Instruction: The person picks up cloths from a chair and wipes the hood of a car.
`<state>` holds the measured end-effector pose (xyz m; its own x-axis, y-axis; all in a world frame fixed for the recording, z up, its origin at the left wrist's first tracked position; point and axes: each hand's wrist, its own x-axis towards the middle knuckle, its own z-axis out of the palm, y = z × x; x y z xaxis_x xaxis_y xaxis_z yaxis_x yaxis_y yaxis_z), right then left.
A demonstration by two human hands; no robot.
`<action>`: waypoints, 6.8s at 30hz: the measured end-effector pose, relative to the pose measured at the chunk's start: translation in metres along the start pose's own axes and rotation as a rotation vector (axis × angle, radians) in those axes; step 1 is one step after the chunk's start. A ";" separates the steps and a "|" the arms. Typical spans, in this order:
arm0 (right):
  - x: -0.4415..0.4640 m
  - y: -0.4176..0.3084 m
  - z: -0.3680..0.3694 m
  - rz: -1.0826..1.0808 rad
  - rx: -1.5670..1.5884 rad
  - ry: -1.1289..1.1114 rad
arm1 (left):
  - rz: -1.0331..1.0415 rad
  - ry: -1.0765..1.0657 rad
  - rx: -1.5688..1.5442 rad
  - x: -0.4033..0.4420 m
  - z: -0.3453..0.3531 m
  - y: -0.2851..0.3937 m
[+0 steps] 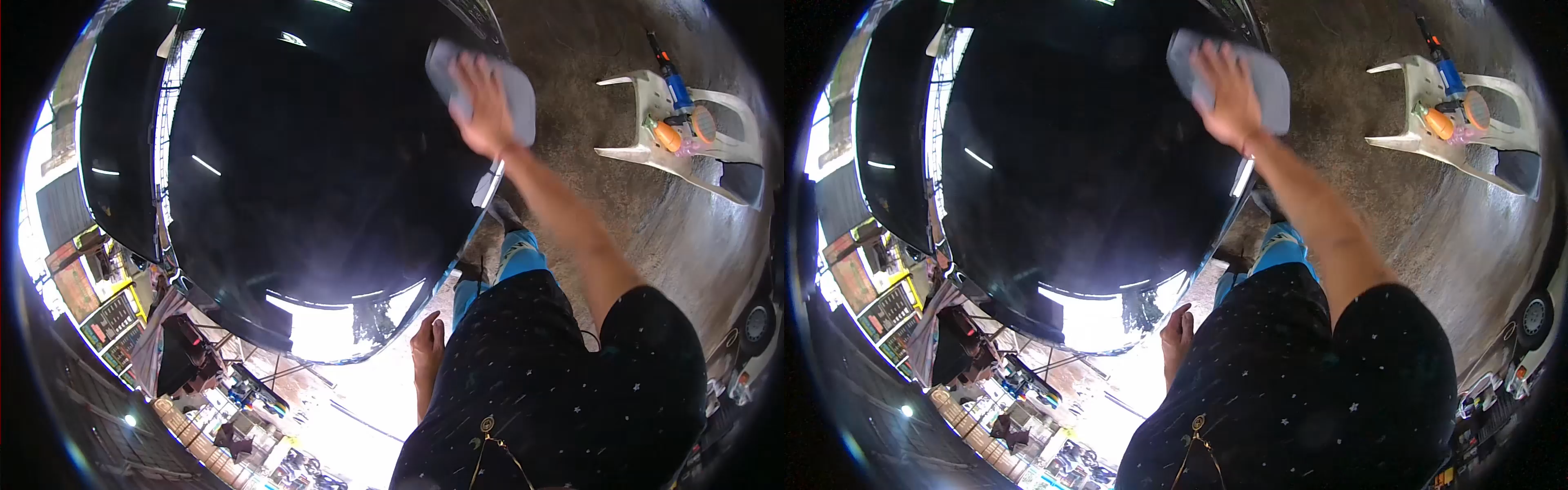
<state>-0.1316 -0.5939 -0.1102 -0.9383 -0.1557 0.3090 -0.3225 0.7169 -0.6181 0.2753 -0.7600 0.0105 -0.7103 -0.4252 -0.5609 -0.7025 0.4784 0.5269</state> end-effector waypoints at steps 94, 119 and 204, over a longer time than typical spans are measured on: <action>-0.140 -0.106 -0.008 -0.054 -0.168 -0.452 | 0.034 0.054 -0.045 -0.019 0.002 -0.030; -0.015 0.000 -0.005 -0.078 -0.167 -0.071 | 0.048 0.073 -0.137 0.007 -0.020 -0.027; -0.226 -0.360 0.088 -0.706 -0.190 -0.506 | 0.052 0.323 -0.313 -0.148 -0.040 -0.270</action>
<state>0.1856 -0.8760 -0.0212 -0.4859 -0.8535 0.1882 -0.8627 0.4338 -0.2600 0.5687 -0.8567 -0.0236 -0.6875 -0.6483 -0.3271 -0.6100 0.2712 0.7445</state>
